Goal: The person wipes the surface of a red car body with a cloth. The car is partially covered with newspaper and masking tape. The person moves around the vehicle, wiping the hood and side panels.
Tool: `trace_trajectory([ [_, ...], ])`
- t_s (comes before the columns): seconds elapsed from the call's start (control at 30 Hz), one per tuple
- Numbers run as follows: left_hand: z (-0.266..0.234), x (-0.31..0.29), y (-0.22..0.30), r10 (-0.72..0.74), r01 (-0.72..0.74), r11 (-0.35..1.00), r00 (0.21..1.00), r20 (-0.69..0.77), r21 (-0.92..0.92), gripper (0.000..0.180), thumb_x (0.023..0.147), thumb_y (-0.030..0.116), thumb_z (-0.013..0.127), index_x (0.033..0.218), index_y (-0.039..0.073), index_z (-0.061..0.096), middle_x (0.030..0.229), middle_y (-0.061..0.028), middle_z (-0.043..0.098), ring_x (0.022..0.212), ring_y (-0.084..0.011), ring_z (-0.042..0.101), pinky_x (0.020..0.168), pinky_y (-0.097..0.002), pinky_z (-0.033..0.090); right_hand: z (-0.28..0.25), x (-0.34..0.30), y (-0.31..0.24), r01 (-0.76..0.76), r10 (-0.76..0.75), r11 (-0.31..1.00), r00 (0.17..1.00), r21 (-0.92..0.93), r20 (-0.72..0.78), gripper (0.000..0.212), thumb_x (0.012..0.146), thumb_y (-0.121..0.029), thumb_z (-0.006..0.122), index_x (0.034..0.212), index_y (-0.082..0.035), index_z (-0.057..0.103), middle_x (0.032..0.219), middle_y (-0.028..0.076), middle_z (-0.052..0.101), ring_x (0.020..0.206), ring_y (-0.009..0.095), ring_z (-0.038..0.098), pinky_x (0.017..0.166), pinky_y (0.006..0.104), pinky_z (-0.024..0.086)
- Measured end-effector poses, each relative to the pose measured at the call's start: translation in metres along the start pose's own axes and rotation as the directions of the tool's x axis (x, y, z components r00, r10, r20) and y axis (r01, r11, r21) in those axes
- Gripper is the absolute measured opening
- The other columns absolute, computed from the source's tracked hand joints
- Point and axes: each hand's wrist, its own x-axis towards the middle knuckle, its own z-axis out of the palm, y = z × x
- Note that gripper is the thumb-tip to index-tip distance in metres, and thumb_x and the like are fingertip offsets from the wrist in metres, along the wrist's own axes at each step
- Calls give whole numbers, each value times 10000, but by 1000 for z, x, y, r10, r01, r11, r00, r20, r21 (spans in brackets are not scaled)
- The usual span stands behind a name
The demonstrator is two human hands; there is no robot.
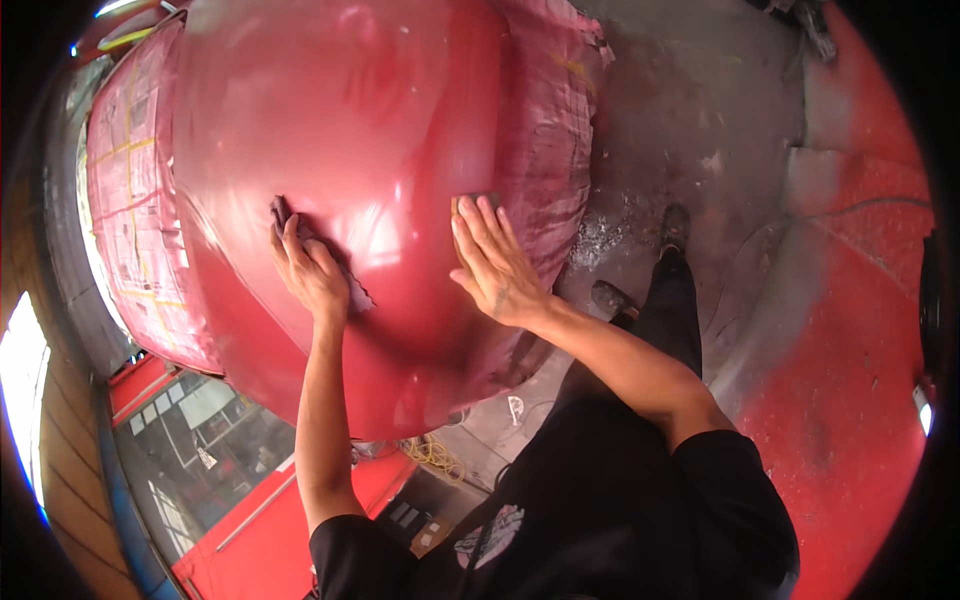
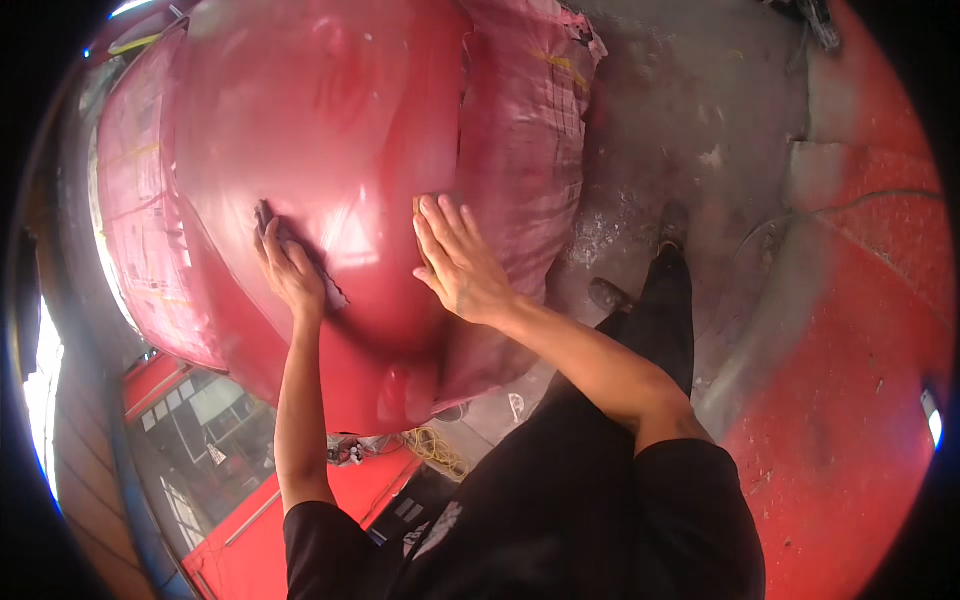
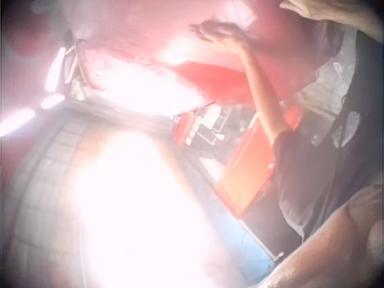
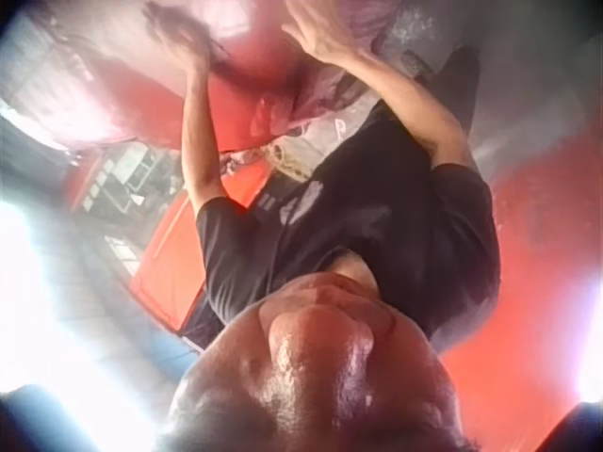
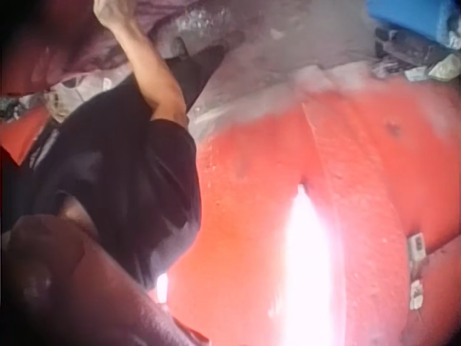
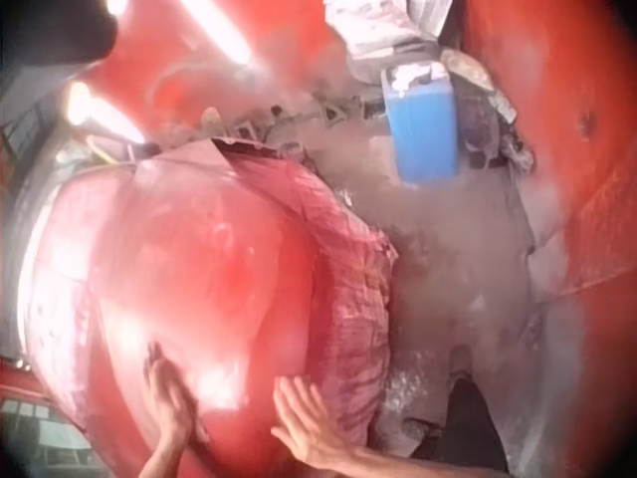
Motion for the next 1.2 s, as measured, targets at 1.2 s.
trace_trajectory([
  [1.2, 9, 3, -1, -1, 2, 1000, 1000, -21, 24, 460, 1003, 185, 488, 1419, 25, 601, 1536, -271, 488, 1404, -467, 471, 1166, -523, 401, -25, 99, 21, 26, -152, 893, 958, -450, -245, 591, 1043, -281, 594, 1486, 97, 492, 1584, 296, 453, 1488, 477, 408, 1209, 640, 325],
])
